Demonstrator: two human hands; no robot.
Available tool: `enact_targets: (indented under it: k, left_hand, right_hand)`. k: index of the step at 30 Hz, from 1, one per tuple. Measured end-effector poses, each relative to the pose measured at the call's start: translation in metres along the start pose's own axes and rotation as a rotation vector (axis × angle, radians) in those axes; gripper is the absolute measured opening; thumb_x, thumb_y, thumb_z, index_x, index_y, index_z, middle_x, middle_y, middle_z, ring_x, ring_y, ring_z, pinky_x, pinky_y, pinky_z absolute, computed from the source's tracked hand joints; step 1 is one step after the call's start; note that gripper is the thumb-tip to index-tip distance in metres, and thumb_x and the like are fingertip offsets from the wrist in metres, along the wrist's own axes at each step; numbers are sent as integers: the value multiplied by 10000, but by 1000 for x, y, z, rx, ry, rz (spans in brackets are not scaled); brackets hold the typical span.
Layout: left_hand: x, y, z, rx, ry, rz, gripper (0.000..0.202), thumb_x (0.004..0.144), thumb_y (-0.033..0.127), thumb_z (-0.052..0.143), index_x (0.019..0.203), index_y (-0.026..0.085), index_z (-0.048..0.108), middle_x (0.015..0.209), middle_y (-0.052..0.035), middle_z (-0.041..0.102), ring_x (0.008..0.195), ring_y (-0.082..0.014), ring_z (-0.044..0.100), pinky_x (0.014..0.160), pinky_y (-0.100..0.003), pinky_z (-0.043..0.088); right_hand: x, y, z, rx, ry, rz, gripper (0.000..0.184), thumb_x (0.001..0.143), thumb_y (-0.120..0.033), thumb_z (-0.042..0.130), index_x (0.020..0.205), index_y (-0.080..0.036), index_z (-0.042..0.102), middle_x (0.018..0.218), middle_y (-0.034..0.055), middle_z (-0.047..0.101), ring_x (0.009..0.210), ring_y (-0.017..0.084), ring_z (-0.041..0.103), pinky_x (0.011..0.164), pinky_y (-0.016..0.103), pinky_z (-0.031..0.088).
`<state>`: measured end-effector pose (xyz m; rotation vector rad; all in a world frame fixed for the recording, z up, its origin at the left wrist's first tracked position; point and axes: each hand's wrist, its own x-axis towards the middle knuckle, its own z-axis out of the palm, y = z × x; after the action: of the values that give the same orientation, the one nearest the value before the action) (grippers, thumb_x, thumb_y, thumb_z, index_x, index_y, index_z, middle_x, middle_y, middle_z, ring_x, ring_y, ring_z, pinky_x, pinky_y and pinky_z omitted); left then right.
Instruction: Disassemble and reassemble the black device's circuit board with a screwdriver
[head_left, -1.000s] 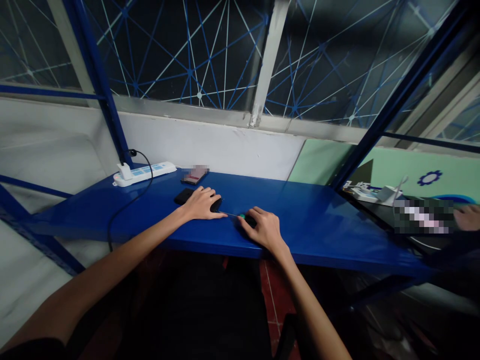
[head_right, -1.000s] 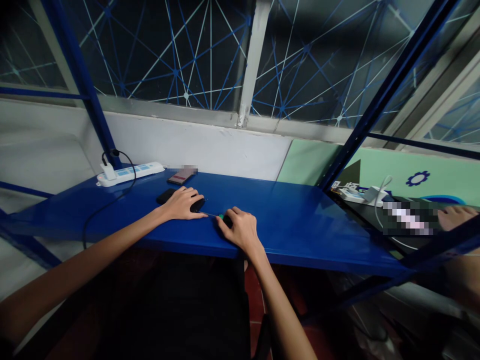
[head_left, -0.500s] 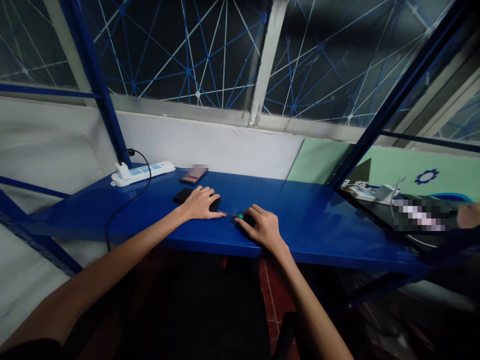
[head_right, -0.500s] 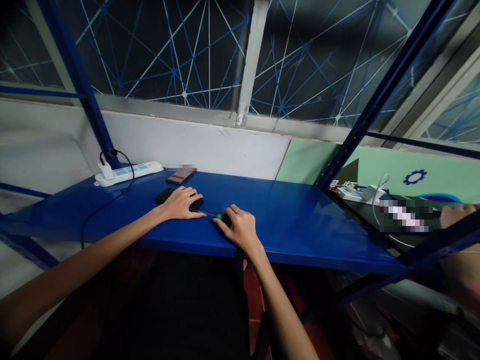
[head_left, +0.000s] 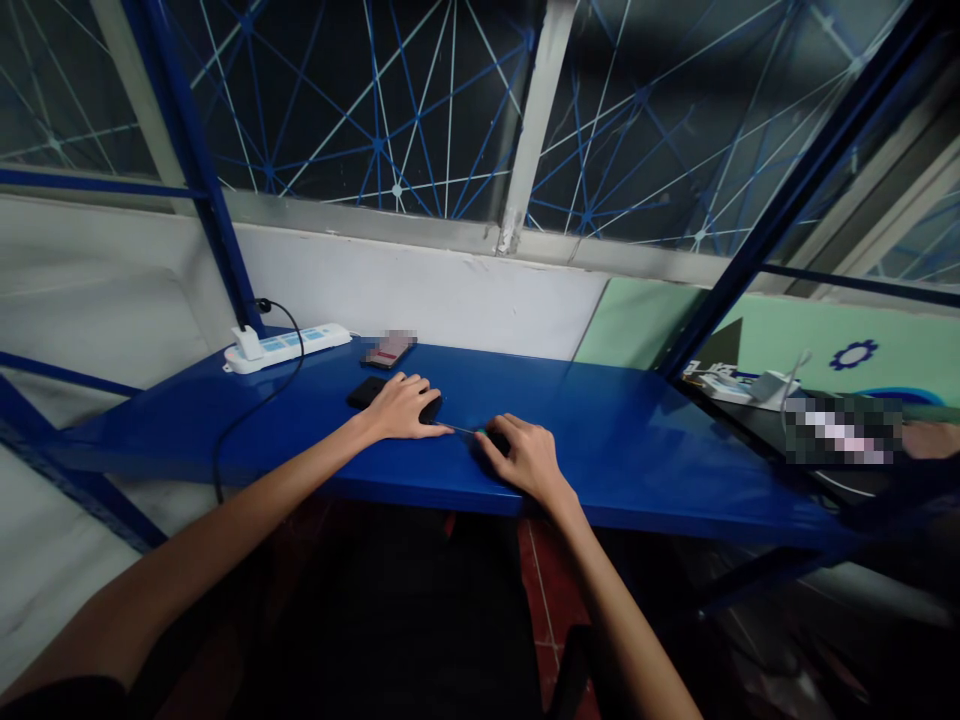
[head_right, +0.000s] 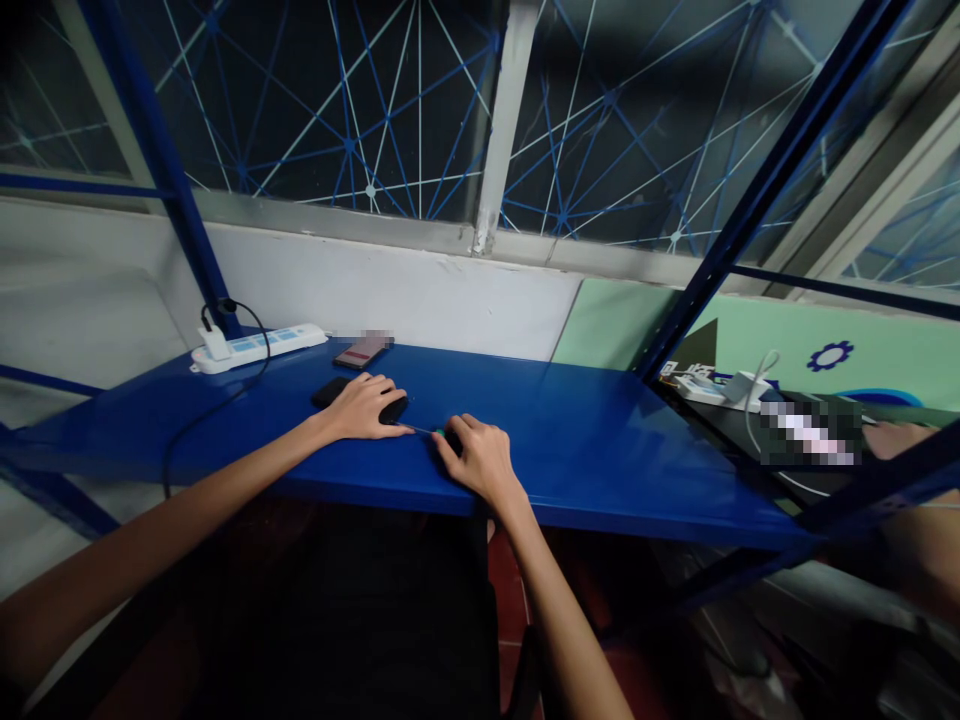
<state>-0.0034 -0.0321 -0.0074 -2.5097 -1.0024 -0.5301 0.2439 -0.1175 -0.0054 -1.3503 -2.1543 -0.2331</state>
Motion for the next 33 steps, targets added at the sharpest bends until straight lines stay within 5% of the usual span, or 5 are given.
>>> enact_targets:
  k: [12,27,33]
  left_hand:
    - [0,-2,2,-12,11,4,732,833,770,422,1105,138,672,965,-134,672,920,-284,606,832,-393,388]
    - [0,1,-1,-19,-8,0,738,843,762,418,1106,123,677,953,-138,673,904,-280,603,827,-396,393]
    - [0,1,-7,-48,88,46,662,845,715,472,1100,141,682,1015,-151,671,974,-304,587,939,-492,356]
  right_hand:
    - [1,3,2,-45,-42,2,347,867,-544,586,868,-200,630,890,32,655,637,128,570,541,250,252]
    - [1,0,0,-66,-54,39,343,870,-563,572,894,-223,608,765,26,717,617,165,627,541,256,214]
    - [0,2,3,-84,-18,102,369,865,-595,558,869,-228,604,755,16,712,625,170,628,540,255,214]
